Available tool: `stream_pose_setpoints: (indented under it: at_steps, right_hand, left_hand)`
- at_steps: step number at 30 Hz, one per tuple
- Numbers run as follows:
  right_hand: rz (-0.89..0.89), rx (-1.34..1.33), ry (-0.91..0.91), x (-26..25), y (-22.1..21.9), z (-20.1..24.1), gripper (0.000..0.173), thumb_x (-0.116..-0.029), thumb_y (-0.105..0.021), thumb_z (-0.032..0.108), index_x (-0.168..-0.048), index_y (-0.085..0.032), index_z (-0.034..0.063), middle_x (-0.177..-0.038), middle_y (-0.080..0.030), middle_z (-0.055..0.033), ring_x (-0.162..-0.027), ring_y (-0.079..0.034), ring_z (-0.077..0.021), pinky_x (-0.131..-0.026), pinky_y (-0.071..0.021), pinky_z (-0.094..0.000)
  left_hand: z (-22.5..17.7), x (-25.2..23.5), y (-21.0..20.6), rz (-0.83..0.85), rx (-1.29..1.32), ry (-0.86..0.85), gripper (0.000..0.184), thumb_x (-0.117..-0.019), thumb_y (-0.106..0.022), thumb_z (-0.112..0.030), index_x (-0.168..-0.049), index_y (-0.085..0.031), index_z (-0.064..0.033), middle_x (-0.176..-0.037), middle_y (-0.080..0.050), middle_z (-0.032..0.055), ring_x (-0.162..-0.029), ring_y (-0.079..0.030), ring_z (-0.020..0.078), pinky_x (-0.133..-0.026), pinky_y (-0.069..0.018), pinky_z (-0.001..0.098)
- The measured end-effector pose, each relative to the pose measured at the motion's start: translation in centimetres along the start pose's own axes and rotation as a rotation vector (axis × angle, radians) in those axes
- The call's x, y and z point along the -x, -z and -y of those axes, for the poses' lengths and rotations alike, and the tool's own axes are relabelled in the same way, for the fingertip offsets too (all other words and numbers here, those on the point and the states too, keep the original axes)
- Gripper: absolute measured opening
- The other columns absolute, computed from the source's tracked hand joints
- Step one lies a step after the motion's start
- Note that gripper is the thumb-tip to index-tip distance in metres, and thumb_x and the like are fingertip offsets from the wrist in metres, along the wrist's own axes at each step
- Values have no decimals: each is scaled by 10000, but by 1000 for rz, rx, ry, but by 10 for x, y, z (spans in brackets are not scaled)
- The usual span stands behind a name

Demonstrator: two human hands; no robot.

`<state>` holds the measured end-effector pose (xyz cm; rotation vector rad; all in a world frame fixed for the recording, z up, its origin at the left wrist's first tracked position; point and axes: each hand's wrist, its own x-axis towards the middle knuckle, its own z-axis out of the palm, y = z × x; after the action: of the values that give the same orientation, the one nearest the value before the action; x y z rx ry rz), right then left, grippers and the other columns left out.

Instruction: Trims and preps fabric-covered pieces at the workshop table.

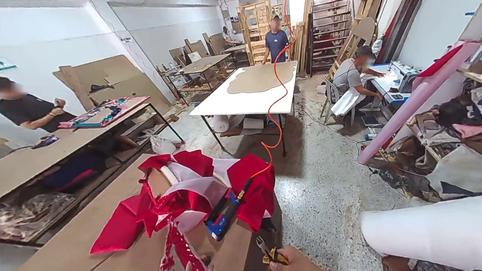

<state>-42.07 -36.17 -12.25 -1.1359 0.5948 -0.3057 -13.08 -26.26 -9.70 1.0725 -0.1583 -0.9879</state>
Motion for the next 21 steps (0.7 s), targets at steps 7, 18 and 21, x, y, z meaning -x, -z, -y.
stream_pose_setpoints:
  at_steps: [7, 18, 21]
  right_hand:
    - [-30, -20, -52, 0, -27, -6, 280, -1083, -530, 268, -1206, -624, 35, -1102, -766, -93, -853, -744, -183, -719, -602, -336]
    - [-127, -130, -4, 15, -37, 6, 291, -1085, -520, 229, -1237, -604, -5, -1078, -759, -138, -972, -749, -250, -927, -601, -420]
    - [-223, -217, 47, 30, -22, 11, 362, -1081, -515, 239, -1356, -570, 9, -991, -729, -154, -870, -738, -277, -850, -623, -464]
  left_hand:
    - [-13, -9, 7, -3, -62, 31, 477, -1087, -336, -518, -1106, -664, -172, -838, -728, 31, -659, -695, 151, -580, -606, 340]
    - [-4, -9, -10, 94, -97, 127, 424, -1090, -399, -424, -1142, -658, -93, -845, -717, 82, -654, -699, 183, -565, -615, 361]
    - [8, -11, -36, 298, -237, 133, 389, -1067, -459, -358, -1204, -635, -39, -872, -705, 131, -657, -685, 197, -564, -608, 370]
